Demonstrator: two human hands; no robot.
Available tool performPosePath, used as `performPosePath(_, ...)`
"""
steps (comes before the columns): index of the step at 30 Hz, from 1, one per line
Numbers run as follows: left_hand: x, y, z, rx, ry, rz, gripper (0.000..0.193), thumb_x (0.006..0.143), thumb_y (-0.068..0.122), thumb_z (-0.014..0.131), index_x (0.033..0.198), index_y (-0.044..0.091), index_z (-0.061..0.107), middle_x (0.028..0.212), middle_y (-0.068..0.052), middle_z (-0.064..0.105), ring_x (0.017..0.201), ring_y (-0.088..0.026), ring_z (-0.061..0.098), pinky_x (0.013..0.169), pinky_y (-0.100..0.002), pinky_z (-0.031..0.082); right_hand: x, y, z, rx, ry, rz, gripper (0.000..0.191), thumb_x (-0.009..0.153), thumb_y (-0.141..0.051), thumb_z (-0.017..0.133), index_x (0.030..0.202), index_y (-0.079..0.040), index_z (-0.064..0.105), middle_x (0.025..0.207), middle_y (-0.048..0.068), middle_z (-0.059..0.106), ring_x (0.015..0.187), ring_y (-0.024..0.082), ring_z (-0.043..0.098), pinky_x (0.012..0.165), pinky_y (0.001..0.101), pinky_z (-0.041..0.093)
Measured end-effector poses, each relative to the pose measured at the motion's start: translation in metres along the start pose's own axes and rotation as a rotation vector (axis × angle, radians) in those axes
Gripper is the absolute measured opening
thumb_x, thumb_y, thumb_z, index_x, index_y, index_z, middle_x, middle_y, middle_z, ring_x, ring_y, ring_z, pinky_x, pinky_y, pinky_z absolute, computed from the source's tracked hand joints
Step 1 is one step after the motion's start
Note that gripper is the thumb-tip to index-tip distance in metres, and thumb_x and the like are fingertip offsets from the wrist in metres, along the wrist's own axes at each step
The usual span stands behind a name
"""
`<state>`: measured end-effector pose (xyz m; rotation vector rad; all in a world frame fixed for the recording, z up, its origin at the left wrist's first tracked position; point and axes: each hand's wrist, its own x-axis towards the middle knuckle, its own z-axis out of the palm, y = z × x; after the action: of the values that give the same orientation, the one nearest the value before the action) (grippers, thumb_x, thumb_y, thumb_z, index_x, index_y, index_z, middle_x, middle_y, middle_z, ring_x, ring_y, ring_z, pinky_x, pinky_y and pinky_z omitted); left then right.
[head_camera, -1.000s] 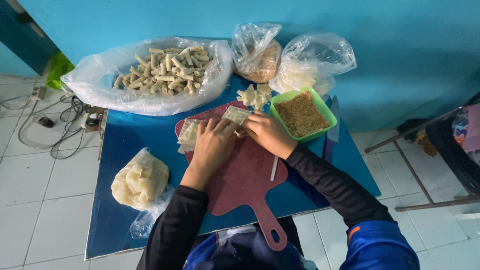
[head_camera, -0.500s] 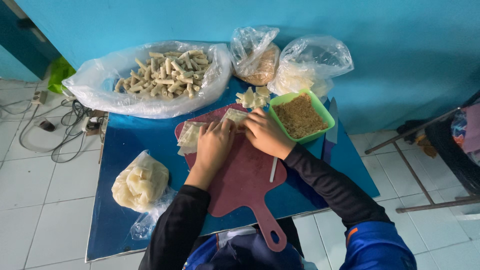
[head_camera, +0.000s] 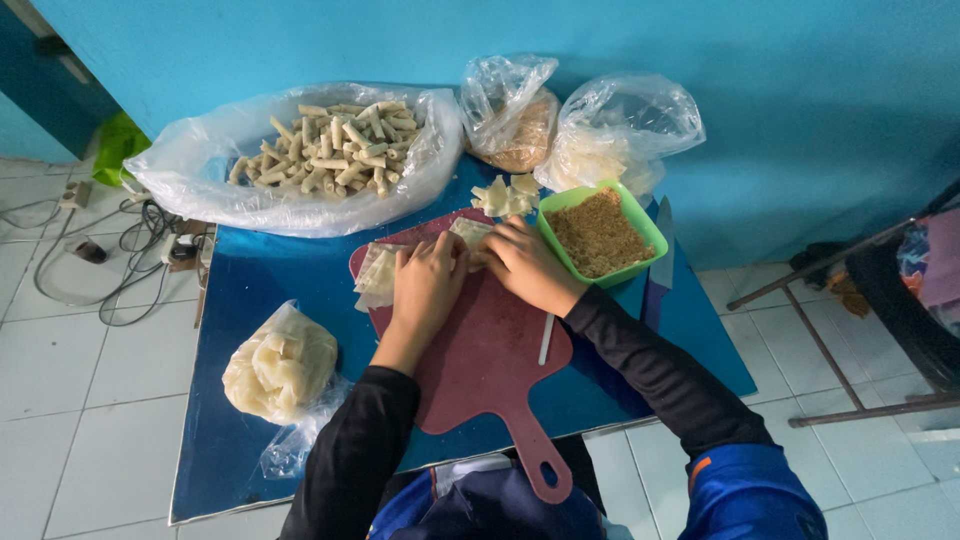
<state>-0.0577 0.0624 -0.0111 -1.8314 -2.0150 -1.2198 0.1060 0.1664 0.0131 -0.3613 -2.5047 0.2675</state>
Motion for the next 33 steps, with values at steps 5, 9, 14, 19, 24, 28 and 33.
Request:
performPosePath(5, -0.001, 0.006, -0.006, -0.019, -0.015, 0.007, 0.022, 0.089, 0.029, 0.073, 0.1, 0.012, 0.067, 0.086, 0.0, 0.073, 0.09, -0.025, 0.067, 0.082, -0.045, 0.045, 0.0, 0.004, 0.002, 0.036, -0.008, 0.021, 0.011, 0.087, -0.004, 0.067, 0.098, -0.003, 0.067, 0.103, 0.01, 0.066, 0.107, 0.033, 0.056, 0.094, 0.0424, 0.047)
performPosePath(9, 0.0, 0.007, -0.006, 0.017, -0.013, -0.021, 0.014, 0.09, 0.027, 0.073, 0.098, 0.015, 0.069, 0.09, 0.0, 0.073, 0.093, -0.025, 0.067, 0.084, -0.044, 0.046, 0.003, 0.004, 0.0, 0.111, -0.037, 0.122, 0.012, 0.091, -0.008, 0.069, 0.101, -0.003, 0.065, 0.101, 0.01, 0.067, 0.103, 0.032, 0.059, 0.092, 0.0418, 0.047)
performPosePath(14, 0.001, 0.007, -0.006, 0.072, 0.018, 0.009, 0.011, 0.085, 0.024, 0.075, 0.092, 0.017, 0.071, 0.092, 0.002, 0.071, 0.096, -0.025, 0.064, 0.083, -0.044, 0.046, 0.005, -0.001, -0.004, 0.313, -0.09, 0.367, 0.011, 0.093, -0.01, 0.069, 0.102, -0.006, 0.064, 0.097, 0.004, 0.068, 0.099, 0.026, 0.065, 0.088, 0.0376, 0.049)
performPosePath(19, 0.003, 0.01, -0.006, 0.122, 0.036, 0.051, 0.009, 0.085, 0.022, 0.075, 0.092, 0.018, 0.071, 0.093, 0.002, 0.071, 0.097, -0.024, 0.064, 0.087, -0.043, 0.046, 0.006, -0.005, -0.007, -0.067, 0.035, 0.059, 0.018, 0.079, -0.006, 0.076, 0.094, -0.007, 0.068, 0.097, 0.01, 0.064, 0.103, 0.033, 0.056, 0.092, 0.0432, 0.045)
performPosePath(24, 0.002, 0.012, -0.006, 0.261, 0.088, 0.226, 0.01, 0.088, 0.025, 0.074, 0.093, 0.016, 0.071, 0.092, 0.002, 0.071, 0.099, -0.021, 0.066, 0.095, -0.042, 0.045, 0.002, -0.006, -0.005, -0.181, 0.037, -0.038, 0.026, 0.083, -0.006, 0.073, 0.109, -0.004, 0.069, 0.105, 0.009, 0.062, 0.109, 0.032, 0.055, 0.096, 0.0435, 0.044)
performPosePath(28, 0.0, 0.01, -0.008, 0.352, 0.106, 0.33, 0.01, 0.086, 0.02, 0.072, 0.095, 0.016, 0.073, 0.091, 0.002, 0.072, 0.099, -0.019, 0.067, 0.098, -0.04, 0.045, 0.0, -0.004, -0.005, -0.203, 0.009, -0.054, 0.022, 0.085, -0.009, 0.074, 0.107, -0.007, 0.07, 0.104, 0.005, 0.065, 0.109, 0.028, 0.057, 0.097, 0.0431, 0.043)
performPosePath(33, -0.001, 0.009, -0.008, 0.269, 0.119, 0.298, 0.013, 0.088, 0.026, 0.073, 0.09, 0.014, 0.071, 0.09, -0.001, 0.072, 0.095, -0.02, 0.068, 0.097, -0.042, 0.044, -0.002, -0.007, -0.009, -0.233, -0.004, -0.087, 0.025, 0.085, -0.014, 0.075, 0.108, -0.006, 0.069, 0.105, 0.006, 0.064, 0.108, 0.027, 0.056, 0.092, 0.0426, 0.042)
